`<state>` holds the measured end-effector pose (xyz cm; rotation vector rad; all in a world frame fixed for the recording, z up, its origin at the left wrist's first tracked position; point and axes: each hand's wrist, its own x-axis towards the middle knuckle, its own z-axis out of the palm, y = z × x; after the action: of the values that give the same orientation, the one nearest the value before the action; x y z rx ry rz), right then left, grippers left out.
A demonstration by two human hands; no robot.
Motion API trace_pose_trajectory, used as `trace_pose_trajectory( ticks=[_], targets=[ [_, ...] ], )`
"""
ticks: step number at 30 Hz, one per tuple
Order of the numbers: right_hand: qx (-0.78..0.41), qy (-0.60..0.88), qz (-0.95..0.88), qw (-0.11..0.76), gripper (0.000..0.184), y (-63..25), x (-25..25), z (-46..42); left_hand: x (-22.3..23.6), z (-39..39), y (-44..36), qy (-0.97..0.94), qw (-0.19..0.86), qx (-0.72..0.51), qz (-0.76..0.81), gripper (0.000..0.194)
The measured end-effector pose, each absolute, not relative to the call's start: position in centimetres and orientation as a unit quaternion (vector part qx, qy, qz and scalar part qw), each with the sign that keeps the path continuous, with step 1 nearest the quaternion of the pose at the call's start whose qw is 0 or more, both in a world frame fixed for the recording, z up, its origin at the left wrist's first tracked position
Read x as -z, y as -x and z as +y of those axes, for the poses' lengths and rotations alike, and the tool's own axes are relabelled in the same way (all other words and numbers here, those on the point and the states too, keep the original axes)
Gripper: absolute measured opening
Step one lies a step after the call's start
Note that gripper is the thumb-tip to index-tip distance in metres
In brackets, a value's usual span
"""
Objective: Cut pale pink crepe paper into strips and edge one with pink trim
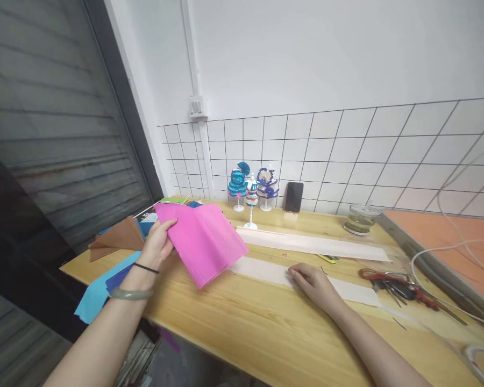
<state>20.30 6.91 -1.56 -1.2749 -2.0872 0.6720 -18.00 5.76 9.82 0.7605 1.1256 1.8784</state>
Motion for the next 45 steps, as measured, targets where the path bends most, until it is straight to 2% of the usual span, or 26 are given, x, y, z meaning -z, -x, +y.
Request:
trace_pose_trajectory(
  ticks=[3, 5, 11, 18, 23, 26, 28, 30, 35, 39, 45],
  targets=[
    [-0.246, 0.485, -0.785, 0.297, 0.038, -20.4, 1.6, 6.9, -8.9, 5.4, 17.5, -0.342, 0.408, -0.755, 0.383, 0.033],
    [-0.243, 0.489, -0.784, 0.295, 0.038, -20.5, 1.7, 7.0, -7.3, 5.5, 17.8, -0.34, 0.411, -0.748, 0.395, 0.034],
    [-0.23, 0.491, -0.786, 0.297, 0.037, -20.6, 1.8, 7.1, -2.5, 6.0, 22.0, -0.248, 0.379, -0.668, 0.59, 0.026],
    [-0.237, 0.493, -0.785, 0.291, 0.036, -20.8, 2.1, 7.4, -2.3, 5.0, 27.1, -0.28, 0.38, -0.546, 0.692, 0.027],
    [-0.24, 0.497, -0.786, 0.278, 0.033, -20.5, 2.1, 7.3, -2.8, 4.9, 28.9, -0.321, 0.27, -0.508, 0.752, 0.038],
    [-0.23, 0.485, -0.802, 0.262, 0.029, -20.1, 1.8, 7.0, -3.1, 5.4, 27.7, -0.414, 0.063, -0.453, 0.787, 0.052],
    [-0.211, 0.477, -0.815, 0.253, 0.028, -19.8, 1.7, 6.7, -3.2, 6.0, 25.1, -0.533, -0.115, -0.365, 0.755, 0.052],
    [-0.188, 0.469, -0.827, 0.247, 0.028, -19.6, 1.6, 6.5, -3.2, 6.4, 21.1, -0.646, -0.175, -0.307, 0.677, 0.042],
    [-0.115, 0.429, -0.866, 0.228, 0.027, -19.2, 1.6, 6.2, -2.3, 6.5, 9.0, -0.854, -0.153, -0.213, 0.45, 0.034],
    [-0.064, 0.402, -0.888, 0.215, 0.026, -18.8, 1.5, 5.9, -1.0, 6.2, 2.0, -0.925, -0.115, -0.161, 0.324, 0.033],
    [-0.058, 0.4, -0.891, 0.207, 0.027, -18.8, 1.1, 5.8, 0.1, 7.3, 0.4, -0.933, -0.119, -0.097, 0.326, 0.033]
  ],
)
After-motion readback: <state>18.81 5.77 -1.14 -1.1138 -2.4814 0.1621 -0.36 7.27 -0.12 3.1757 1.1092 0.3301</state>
